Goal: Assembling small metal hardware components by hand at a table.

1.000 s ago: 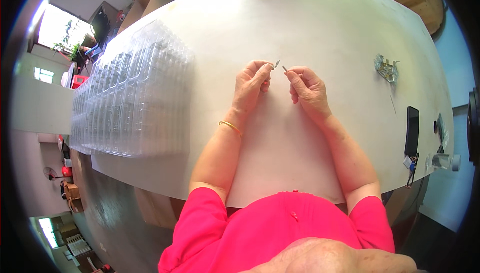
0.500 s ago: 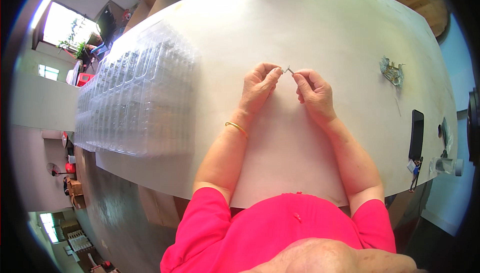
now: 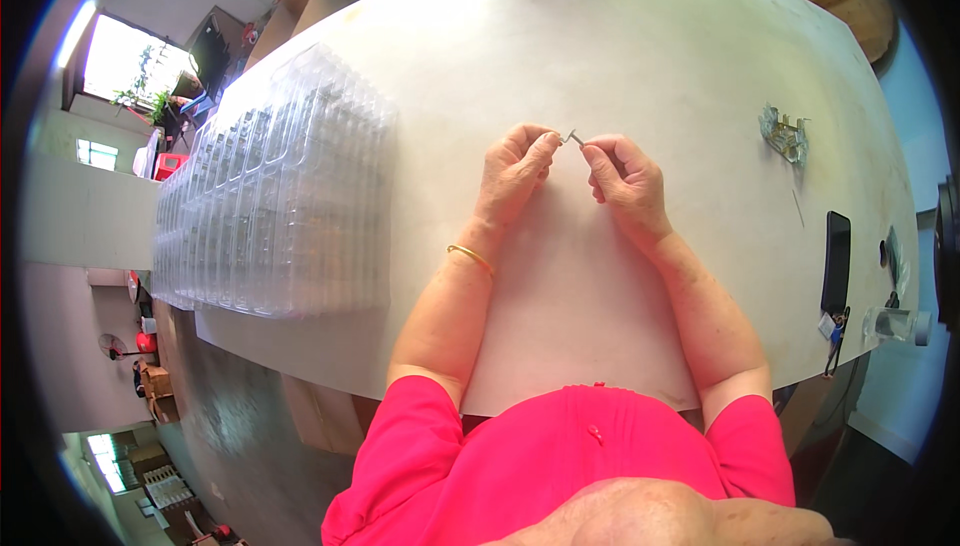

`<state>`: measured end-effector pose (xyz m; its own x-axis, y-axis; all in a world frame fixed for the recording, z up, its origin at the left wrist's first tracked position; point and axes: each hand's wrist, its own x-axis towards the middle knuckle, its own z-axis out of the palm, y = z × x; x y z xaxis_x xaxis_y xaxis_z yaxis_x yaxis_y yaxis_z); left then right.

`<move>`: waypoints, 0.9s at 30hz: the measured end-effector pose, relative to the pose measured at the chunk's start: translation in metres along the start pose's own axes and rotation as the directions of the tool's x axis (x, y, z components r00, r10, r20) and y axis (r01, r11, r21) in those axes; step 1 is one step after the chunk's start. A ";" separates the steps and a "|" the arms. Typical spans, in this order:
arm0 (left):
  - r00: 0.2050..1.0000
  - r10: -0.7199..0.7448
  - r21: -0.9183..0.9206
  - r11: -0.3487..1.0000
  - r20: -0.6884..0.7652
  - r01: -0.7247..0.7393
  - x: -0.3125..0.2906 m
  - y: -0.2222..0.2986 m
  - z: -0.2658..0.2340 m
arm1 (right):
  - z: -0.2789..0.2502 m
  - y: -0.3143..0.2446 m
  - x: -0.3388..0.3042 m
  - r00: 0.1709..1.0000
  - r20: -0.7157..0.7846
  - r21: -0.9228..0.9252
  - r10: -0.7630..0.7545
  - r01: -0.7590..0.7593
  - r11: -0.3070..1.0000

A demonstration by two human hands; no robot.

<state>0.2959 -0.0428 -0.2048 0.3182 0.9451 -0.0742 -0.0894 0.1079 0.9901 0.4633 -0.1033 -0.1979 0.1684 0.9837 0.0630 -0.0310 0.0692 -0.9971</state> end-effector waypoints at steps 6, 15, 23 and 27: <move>1.000 -0.013 -0.010 1.000 0.019 0.014 0.002 -0.001 -0.002 | 0.000 0.001 0.003 1.000 0.009 0.006 0.003 -0.003 1.000; 0.980 0.186 0.249 0.948 0.073 -0.198 0.000 -0.008 0.010 | -0.001 0.003 0.001 1.000 -0.008 0.009 -0.002 0.002 1.000; 0.980 0.186 0.291 0.936 0.073 -0.200 -0.005 -0.009 0.010 | -0.004 0.015 0.006 0.947 0.009 -0.326 -0.321 0.306 0.895; 0.936 0.292 0.326 0.880 0.198 -0.344 -0.006 -0.015 0.012 | -0.002 0.010 0.006 0.950 -0.108 -0.077 -0.293 0.286 0.955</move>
<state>0.3064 -0.0536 -0.2178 0.4588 0.8547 0.2431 0.1200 -0.3307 0.9361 0.4656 -0.0969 -0.2079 0.2756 0.8964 0.3472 0.0945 0.3342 -0.9378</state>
